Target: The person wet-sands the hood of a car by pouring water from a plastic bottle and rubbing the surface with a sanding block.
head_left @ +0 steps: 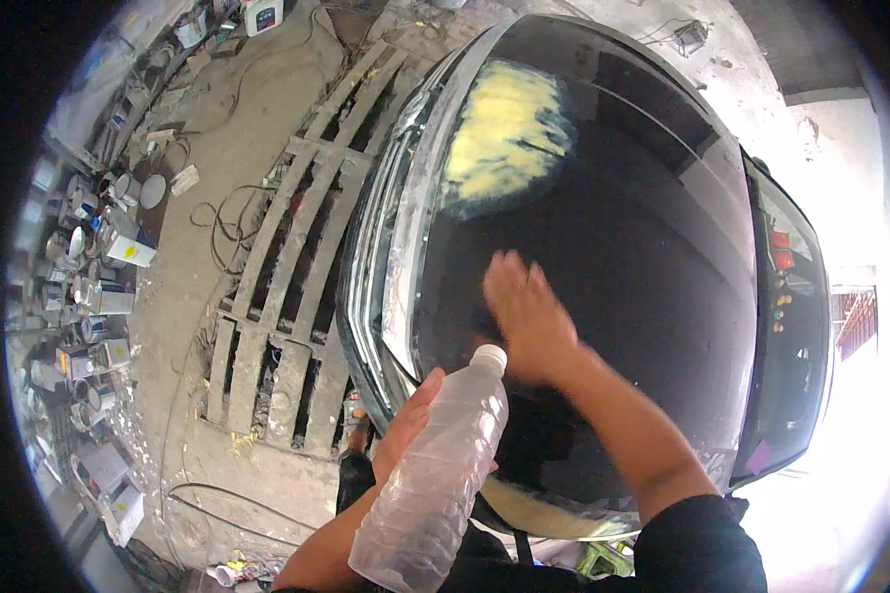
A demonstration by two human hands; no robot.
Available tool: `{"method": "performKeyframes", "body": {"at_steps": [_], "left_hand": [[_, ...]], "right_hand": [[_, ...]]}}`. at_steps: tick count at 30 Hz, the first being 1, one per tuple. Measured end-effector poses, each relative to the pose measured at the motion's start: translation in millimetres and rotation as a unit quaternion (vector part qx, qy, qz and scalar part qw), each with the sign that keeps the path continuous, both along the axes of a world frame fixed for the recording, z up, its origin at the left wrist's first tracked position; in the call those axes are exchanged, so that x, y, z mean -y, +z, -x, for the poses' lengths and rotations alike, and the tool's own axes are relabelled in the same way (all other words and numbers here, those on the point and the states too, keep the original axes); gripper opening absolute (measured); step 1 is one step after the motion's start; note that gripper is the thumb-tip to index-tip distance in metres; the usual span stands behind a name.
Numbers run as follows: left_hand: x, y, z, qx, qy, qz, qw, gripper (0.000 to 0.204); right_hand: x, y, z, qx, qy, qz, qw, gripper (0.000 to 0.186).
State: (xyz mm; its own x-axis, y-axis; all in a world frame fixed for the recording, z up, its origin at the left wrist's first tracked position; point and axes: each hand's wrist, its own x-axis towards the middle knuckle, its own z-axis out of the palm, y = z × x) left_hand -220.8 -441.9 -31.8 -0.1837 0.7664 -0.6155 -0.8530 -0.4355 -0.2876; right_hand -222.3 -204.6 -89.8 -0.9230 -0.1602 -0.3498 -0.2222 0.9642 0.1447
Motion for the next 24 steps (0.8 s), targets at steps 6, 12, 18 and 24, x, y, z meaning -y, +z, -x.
{"method": "performKeyframes", "body": {"at_steps": [6,12,18,24], "left_hand": [[-5,-37,-38,-0.049,0.044,-0.102,0.993,0.052],[0,-32,-37,-0.042,-0.061,-0.123,0.990,0.043],[-4,-27,-54,-0.131,-0.024,-0.060,0.989,0.061],[-12,-29,-56,-0.163,-0.036,-0.022,0.986,0.060]], "right_hand": [[45,-43,54,-0.050,0.044,0.022,0.998,0.078],[24,5,-86,0.052,0.103,-0.011,0.993,0.075],[18,15,-72,0.077,0.027,0.095,0.992,0.072],[54,-38,-43,-0.026,0.131,0.041,0.990,0.070]]}}
